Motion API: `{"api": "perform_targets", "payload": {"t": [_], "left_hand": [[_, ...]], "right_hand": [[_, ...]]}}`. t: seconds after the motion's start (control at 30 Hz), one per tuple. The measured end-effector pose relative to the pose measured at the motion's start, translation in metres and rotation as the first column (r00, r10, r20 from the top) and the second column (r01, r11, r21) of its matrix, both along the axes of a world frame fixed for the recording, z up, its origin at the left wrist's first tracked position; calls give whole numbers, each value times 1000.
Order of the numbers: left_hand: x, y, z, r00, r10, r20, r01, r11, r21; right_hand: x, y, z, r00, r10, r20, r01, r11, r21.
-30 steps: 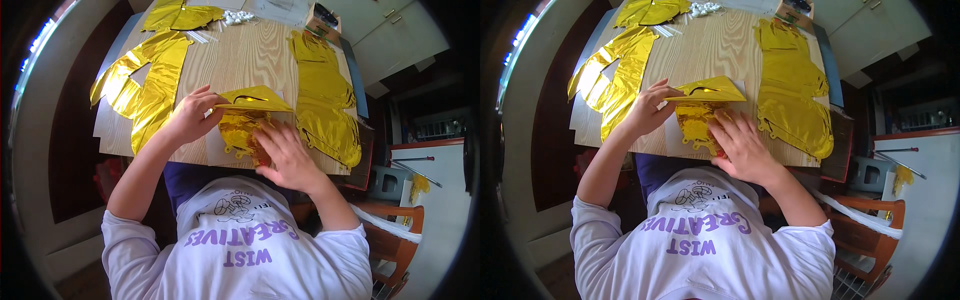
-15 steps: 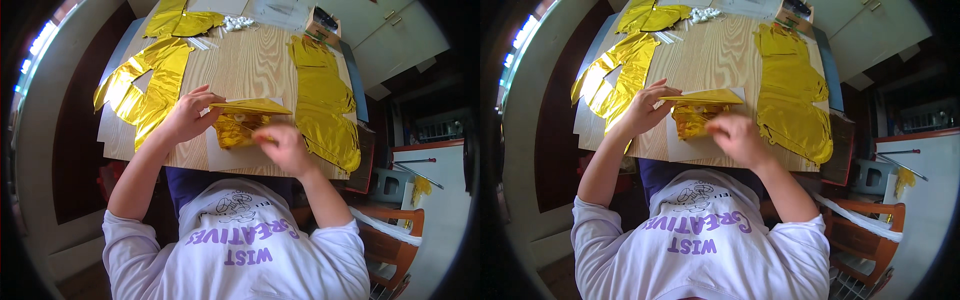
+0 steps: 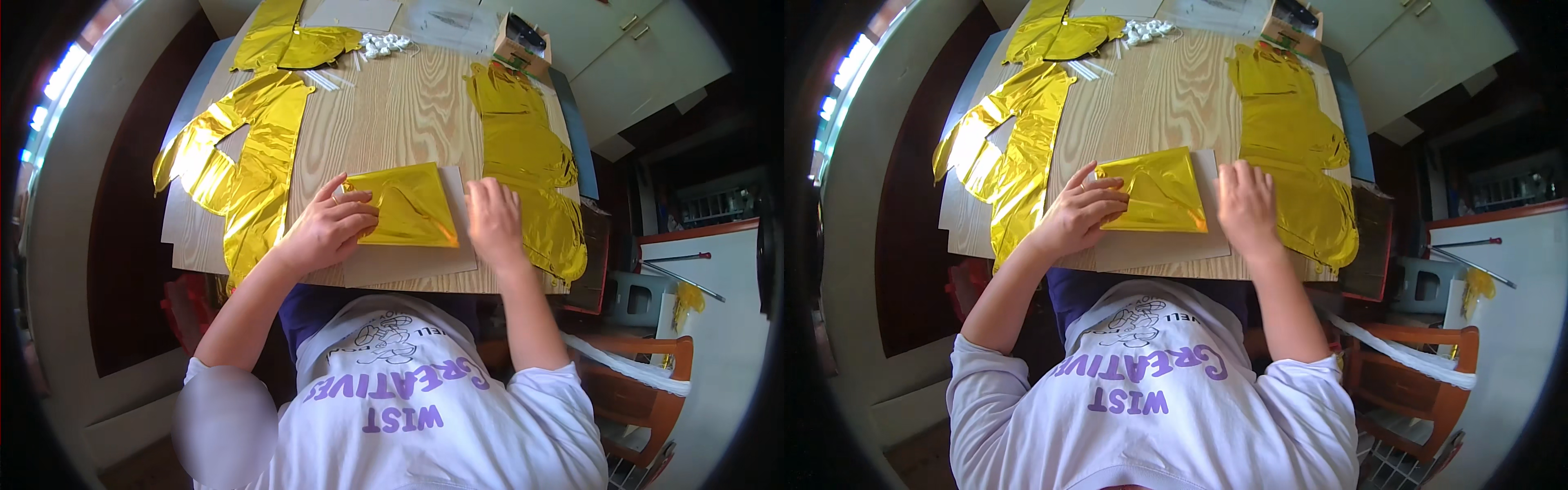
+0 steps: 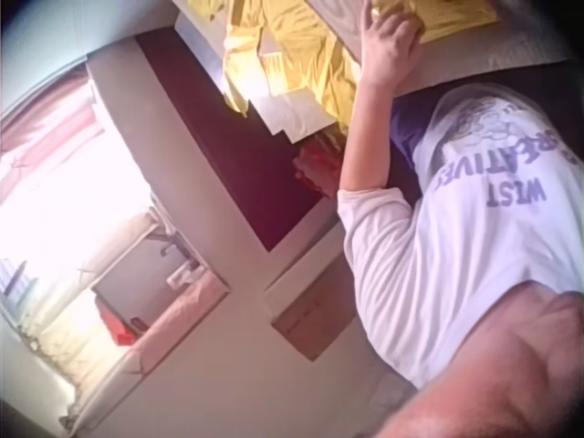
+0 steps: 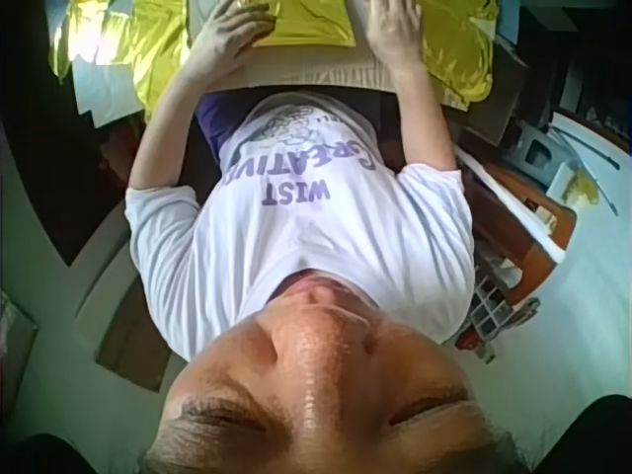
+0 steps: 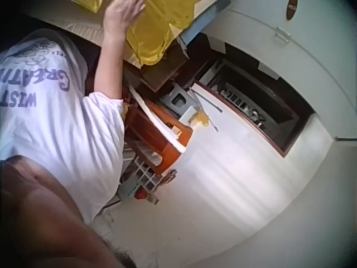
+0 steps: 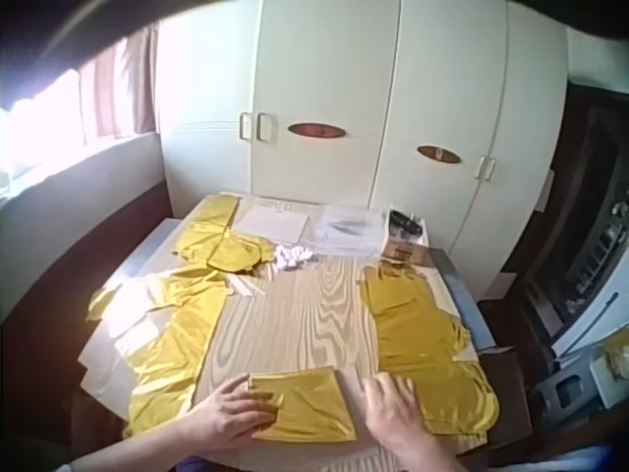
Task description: Folding and organizing gold Mylar balloons into packaging sleeves.
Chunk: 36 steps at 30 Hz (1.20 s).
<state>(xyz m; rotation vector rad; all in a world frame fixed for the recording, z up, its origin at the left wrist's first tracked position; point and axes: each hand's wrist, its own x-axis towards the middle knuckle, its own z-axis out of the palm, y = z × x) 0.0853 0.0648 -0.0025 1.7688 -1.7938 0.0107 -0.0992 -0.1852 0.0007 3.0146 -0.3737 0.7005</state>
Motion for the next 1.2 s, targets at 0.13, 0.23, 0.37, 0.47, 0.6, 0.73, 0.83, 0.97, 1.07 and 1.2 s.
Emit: {"api": "perform_targets", "payload": {"t": [0.13, 0.23, 0.37, 0.47, 0.6, 0.73, 0.83, 0.97, 1.07, 1.2], "left_hand": [[-1, 3, -6, 990, -30, 141, 27, 999, 23], [-1, 6, 19, 987, -94, 132, 68, 980, 188], [-1, 9, 18, 998, -57, 36, 51, 990, 128], [-1, 15, 17, 999, 40, -20, -38, 994, 99], [-14, 19, 5, 987, 158, -29, -152, 977, 148], [-23, 6, 4, 981, 172, 88, -187, 961, 205], [-27, -4, 2, 968, 214, 129, -238, 947, 216], [-33, -9, -14, 949, 236, 211, -282, 933, 222], [-34, -11, -15, 942, 255, 220, -306, 921, 243], [-36, -11, -11, 942, 288, 172, -325, 913, 248]], "right_hand": [[-8, -19, 34, 994, 109, -18, -100, 960, 261], [17, 2, 47, 972, 233, -27, -182, 823, 538], [55, 10, 11, 926, 311, -212, -211, 895, 393], [55, 15, -4, 913, 291, -286, -188, 922, 338], [27, 32, -4, 919, 246, -307, -165, 949, 267], [18, 30, -19, 943, 209, -259, -156, 965, 210], [19, 23, -17, 945, 214, -246, -166, 965, 201], [21, 8, -18, 945, 233, -230, -178, 955, 236], [20, -1, -14, 963, 185, -198, -128, 955, 269], [6, -12, 14, 980, 162, -112, -97, 891, 443]]}}
